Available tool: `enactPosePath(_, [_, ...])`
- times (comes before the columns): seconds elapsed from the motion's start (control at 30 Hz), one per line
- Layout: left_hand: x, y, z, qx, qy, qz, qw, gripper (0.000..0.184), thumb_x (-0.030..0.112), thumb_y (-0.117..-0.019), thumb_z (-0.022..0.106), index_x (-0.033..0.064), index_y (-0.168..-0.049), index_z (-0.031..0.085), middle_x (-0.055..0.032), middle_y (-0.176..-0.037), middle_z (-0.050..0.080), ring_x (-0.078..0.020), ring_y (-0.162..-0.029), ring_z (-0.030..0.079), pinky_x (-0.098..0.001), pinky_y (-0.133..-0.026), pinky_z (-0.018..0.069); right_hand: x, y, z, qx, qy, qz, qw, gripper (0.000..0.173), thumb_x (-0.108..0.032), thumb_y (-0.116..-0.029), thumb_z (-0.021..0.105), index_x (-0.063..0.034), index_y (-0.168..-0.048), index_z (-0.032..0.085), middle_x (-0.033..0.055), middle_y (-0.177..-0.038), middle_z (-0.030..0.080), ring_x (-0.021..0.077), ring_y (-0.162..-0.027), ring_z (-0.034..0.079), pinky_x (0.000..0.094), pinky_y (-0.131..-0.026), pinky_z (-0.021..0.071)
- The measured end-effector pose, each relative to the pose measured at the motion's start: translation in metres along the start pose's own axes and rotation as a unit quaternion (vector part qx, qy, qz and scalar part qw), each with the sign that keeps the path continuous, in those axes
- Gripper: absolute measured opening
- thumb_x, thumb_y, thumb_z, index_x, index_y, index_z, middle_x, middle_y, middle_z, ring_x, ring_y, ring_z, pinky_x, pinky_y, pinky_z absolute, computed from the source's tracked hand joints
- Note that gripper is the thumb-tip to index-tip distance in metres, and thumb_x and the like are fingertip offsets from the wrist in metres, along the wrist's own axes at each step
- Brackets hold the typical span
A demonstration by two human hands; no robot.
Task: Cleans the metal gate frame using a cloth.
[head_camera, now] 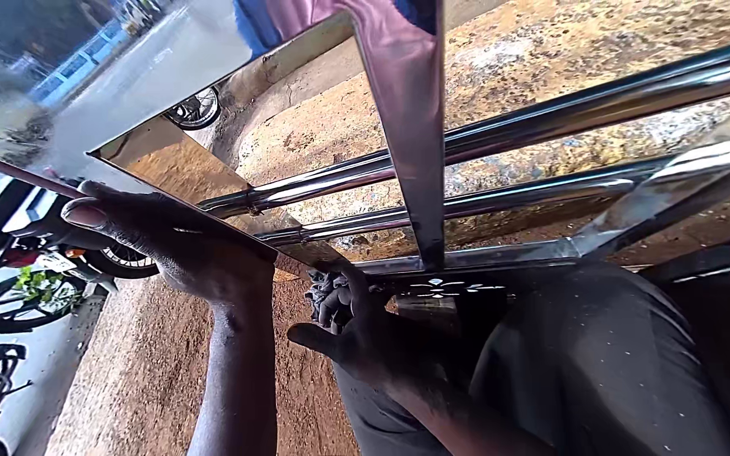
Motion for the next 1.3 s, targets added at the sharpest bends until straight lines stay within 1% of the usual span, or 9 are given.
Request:
enactPosePath(0.27, [-0.004,0.000,-0.002,-0.001,-0.007,-0.018,1.000,0.046,0.036,-0.1124,0.014,0.0122,-0.144,0.037,0.0032,-0.126,0.055,-0.0032,-0.120,0.052,-0.0267,-0.107,0.0417,-0.018,0.013,0.005,-0.073,0.221,0.101,0.967,0.098,-0.063,-0.0887,0.065,0.0015,-0.155,0.033,0.0026,-0.077,0.067,0.0184,-0.071,0.067,0.0405,-0.070,0.0580])
enactPosePath(0.43, [-0.011,-0.006,-0.004,-0.024,0.021,-0.026,0.999,0.038,0.043,-0.1111,0.015,0.0213,-0.105,0.046,0.0092,-0.075,0.043,-0.0003,-0.065,0.048,-0.0165,-0.064,0.0464,-0.032,-0.011,0.008,-0.207,0.358,0.202,0.888,0.098,-0.067,-0.0921,0.059,0.0028,-0.155,0.033,0.0195,-0.115,0.067,0.0346,-0.110,0.065,0.0520,-0.096,0.0503])
enactPosePath(0.6, [-0.013,-0.005,-0.007,0.006,0.009,-0.031,0.999,0.037,0.042,-0.1113,0.016,0.0208,-0.111,0.046,0.0094,-0.082,0.047,0.0006,-0.072,0.051,-0.0170,-0.070,0.0479,-0.051,0.003,0.002,-0.195,0.319,0.174,0.911,0.089,-0.062,-0.0884,0.066,0.0009,-0.148,0.044,0.0150,-0.099,0.068,0.0301,-0.095,0.067,0.0479,-0.085,0.0536])
enactPosePath(0.7, [-0.006,0.002,-0.007,0.013,0.001,-0.030,0.999,0.049,0.036,-0.1127,0.014,0.0107,-0.146,0.039,-0.0002,-0.133,0.055,-0.0082,-0.125,0.052,-0.0321,-0.109,0.0430,-0.040,-0.016,0.001,-0.204,0.209,0.219,0.931,0.098,-0.061,-0.0848,0.075,0.0002,-0.149,0.032,0.0031,-0.072,0.061,0.0123,-0.057,0.063,0.0309,-0.057,0.0566])
enactPosePath(0.8, [-0.005,0.002,-0.001,0.026,0.007,-0.057,0.998,0.043,0.039,-0.1123,0.015,0.0178,-0.123,0.051,0.0070,-0.109,0.061,-0.0013,-0.105,0.059,-0.0261,-0.096,0.0499,-0.034,-0.006,0.005,-0.215,0.054,0.270,0.937,0.119,-0.042,-0.0869,0.081,-0.0119,-0.163,-0.005,0.0018,-0.064,0.058,0.0098,-0.045,0.059,0.0258,-0.046,0.0546])
enactPosePath(0.9, [-0.063,-0.004,-0.034,-0.086,0.152,0.076,0.982,0.042,0.036,-0.1133,0.022,0.0088,-0.115,0.053,0.0001,-0.089,0.057,-0.0093,-0.081,0.060,-0.0270,-0.073,0.0539,-0.042,0.017,0.009,-0.218,-0.025,0.248,0.944,0.105,-0.034,-0.0855,0.081,-0.0055,-0.159,0.012,-0.0003,-0.064,0.057,0.0095,-0.044,0.058,0.0243,-0.043,0.0535])
enactPosePath(1.0, [-0.082,-0.004,-0.043,-0.130,0.208,0.131,0.961,0.045,0.030,-0.1139,0.018,0.0026,-0.120,0.054,-0.0044,-0.097,0.061,-0.0133,-0.091,0.063,-0.0306,-0.080,0.0551,-0.043,0.002,0.006,-0.193,-0.102,0.247,0.944,0.085,-0.029,-0.0835,0.085,-0.0089,-0.145,0.029,-0.0007,-0.056,0.058,0.0078,-0.041,0.058,0.0207,-0.039,0.0493])
enactPosePath(1.1, [-0.023,0.001,-0.004,0.044,0.049,-0.122,0.990,0.048,0.028,-0.1126,0.006,0.0217,-0.105,0.053,0.0112,-0.087,0.059,0.0029,-0.086,0.060,-0.0204,-0.085,0.0519,-0.038,-0.004,0.007,-0.171,-0.173,0.270,0.932,0.113,-0.018,-0.0845,0.085,-0.0167,-0.161,0.001,0.0017,-0.054,0.052,0.0095,-0.040,0.056,0.0216,-0.037,0.0476])
enactPosePath(1.3, [-0.086,-0.008,-0.043,-0.114,0.190,0.100,0.970,0.045,0.033,-0.1137,0.020,0.0047,-0.118,0.054,-0.0026,-0.091,0.058,-0.0120,-0.084,0.062,-0.0299,-0.075,0.0555,-0.049,0.016,0.013,-0.167,-0.239,0.255,0.922,0.102,-0.015,-0.0853,0.080,-0.0092,-0.158,0.009,-0.0013,-0.054,0.055,0.0067,-0.040,0.055,0.0192,-0.037,0.0465])
Point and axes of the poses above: each hand's wrist, its own y-axis away from the middle knuckle, its own z-axis out of the palm, x = y × z, the point moved 8 cm from there along -y, towards the middle knuckle
